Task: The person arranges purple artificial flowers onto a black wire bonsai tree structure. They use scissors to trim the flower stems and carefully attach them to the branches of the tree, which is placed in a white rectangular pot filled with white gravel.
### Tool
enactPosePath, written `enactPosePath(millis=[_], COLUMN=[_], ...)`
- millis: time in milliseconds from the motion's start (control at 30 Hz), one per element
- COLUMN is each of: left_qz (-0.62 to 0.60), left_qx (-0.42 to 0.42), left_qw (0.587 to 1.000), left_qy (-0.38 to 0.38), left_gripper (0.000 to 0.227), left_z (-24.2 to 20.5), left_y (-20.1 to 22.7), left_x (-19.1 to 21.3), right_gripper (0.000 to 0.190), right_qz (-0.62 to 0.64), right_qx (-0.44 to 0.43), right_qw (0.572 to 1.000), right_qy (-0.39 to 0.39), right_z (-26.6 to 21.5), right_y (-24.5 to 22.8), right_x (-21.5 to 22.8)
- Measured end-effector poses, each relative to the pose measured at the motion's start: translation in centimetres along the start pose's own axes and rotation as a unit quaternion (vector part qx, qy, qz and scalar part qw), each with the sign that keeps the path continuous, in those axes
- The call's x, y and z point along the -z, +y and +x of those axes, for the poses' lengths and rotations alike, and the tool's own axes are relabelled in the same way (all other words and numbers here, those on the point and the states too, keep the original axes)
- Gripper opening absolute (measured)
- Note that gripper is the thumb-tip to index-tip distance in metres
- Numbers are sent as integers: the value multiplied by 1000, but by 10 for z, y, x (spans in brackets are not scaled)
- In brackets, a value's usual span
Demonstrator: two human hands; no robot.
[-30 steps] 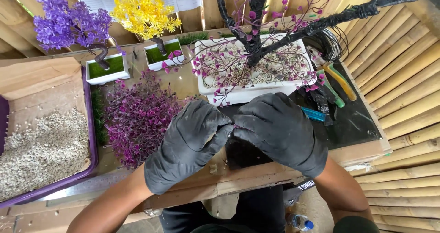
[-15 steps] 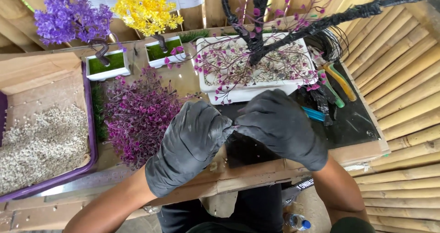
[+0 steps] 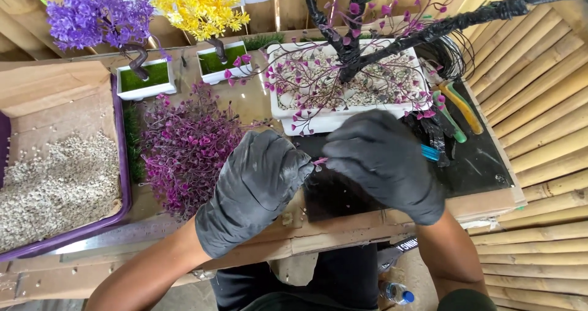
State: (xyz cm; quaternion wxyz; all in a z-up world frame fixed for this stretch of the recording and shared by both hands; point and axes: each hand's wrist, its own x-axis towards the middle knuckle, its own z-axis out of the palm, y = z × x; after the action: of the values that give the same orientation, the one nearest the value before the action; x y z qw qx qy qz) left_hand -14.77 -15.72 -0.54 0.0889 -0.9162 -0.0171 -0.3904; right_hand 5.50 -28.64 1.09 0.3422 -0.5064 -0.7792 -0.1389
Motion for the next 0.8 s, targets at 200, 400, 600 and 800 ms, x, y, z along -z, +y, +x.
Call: enactPosePath(millis=[200, 400, 600, 800], left_qz=[1, -45, -20, -16], left_qx=[-2, 30, 55, 23], left_qw=[1000, 998, 998, 999], left_qy=[24, 18, -1, 20], left_gripper=[8, 10, 14, 21], left_z=[-3, -5, -6, 21], left_y=[-2, 5, -1, -3], left_x=[-5, -7, -3, 8], right_gripper=[44, 33, 14, 60], right_qz=[-84, -217, -183, -94], right_qx=[21, 55, 51, 36], right_qw=[995, 974, 978, 993], right_qy=[54, 31, 81, 67], right_z=[-9, -13, -19, -5], right_y=[-1, -8, 4, 4], right_x=[-10, -23, -14, -2])
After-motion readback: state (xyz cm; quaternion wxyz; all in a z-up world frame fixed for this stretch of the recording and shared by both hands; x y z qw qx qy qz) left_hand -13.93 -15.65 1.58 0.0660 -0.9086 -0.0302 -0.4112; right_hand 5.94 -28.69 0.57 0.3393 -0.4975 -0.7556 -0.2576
